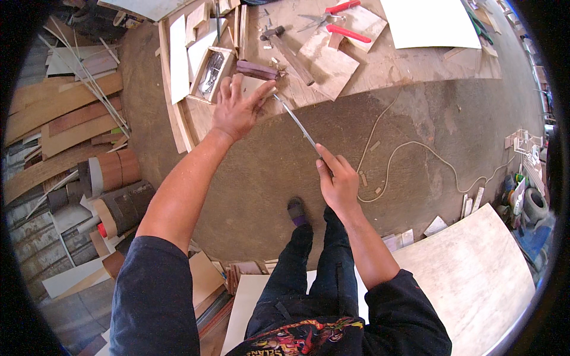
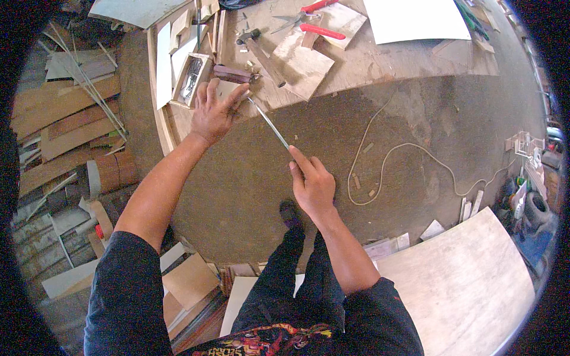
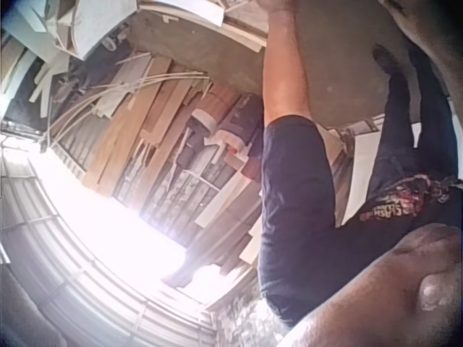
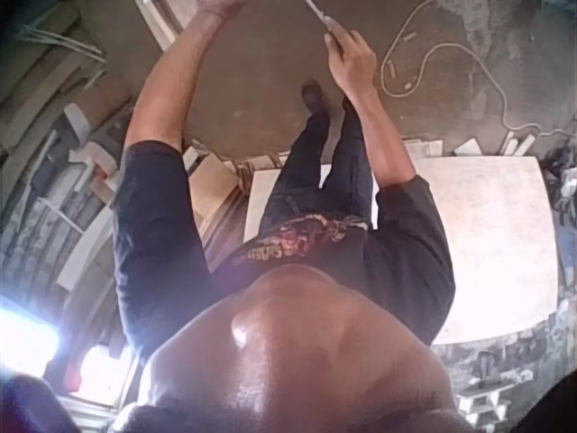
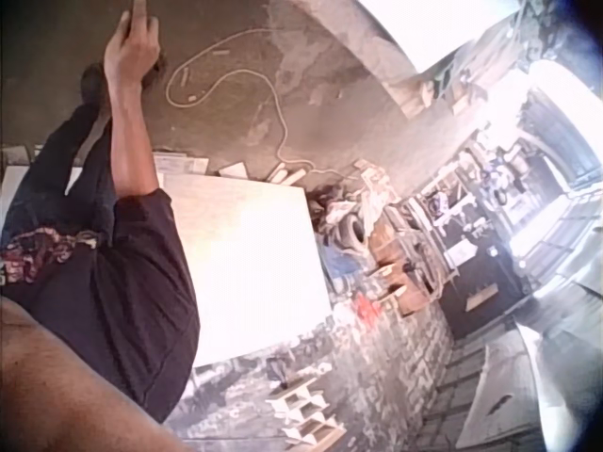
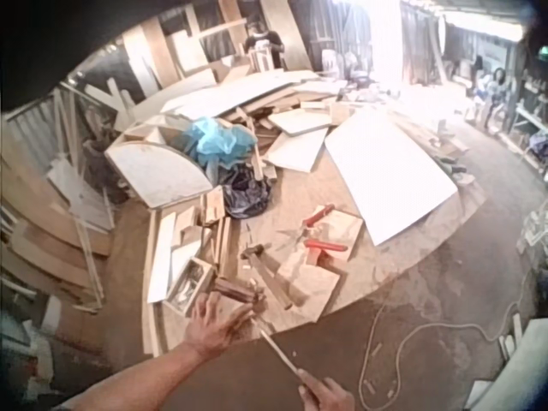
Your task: The person constructs a wooden box by fitting plywood panels together, applying glue to the edges, and using a hammer to drive small nails through the joints.
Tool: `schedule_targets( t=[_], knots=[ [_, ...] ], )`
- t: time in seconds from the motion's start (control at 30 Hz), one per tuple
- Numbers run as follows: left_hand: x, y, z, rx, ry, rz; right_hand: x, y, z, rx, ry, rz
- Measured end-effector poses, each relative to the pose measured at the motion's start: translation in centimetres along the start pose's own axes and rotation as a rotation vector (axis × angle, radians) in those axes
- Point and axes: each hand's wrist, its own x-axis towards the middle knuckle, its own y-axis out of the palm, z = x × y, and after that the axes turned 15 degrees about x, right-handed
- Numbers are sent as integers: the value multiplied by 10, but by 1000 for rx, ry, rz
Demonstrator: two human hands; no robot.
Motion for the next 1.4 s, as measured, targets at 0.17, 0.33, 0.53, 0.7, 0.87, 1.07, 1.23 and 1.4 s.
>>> schedule_targets(
  t=[0.17, 0.33, 0.53, 0.7, 0.87, 1.07, 1.23, 1.4],
  knots=[
    [0, 1, 0, -7, 9, 20, 0, 1, 2, -8, 8, -1],
    [0, -1, 0, 8, 7, 11, -1, 2, 2, -2, 5, 1],
    [0, -1, 1, -2, 13, 18, -1, 1, 4, 7, 20, 13],
    [1, 2, 1, -8, 17, 11, 0, -1, 3, 34, 38, 18],
    [1, 1, 1, -25, 23, -14, 2, -2, -3, 49, 39, 21],
    [1, -1, 2, -15, 34, -26, 4, -4, 1, -15, -3, 25],
    [2, -1, 3, 8, 42, -37, 3, -5, 10, -146, -47, 5],
    [1, -4, 1, 2, 45, -19, 0, -3, 20, -349, -129, -32]
  ],
)
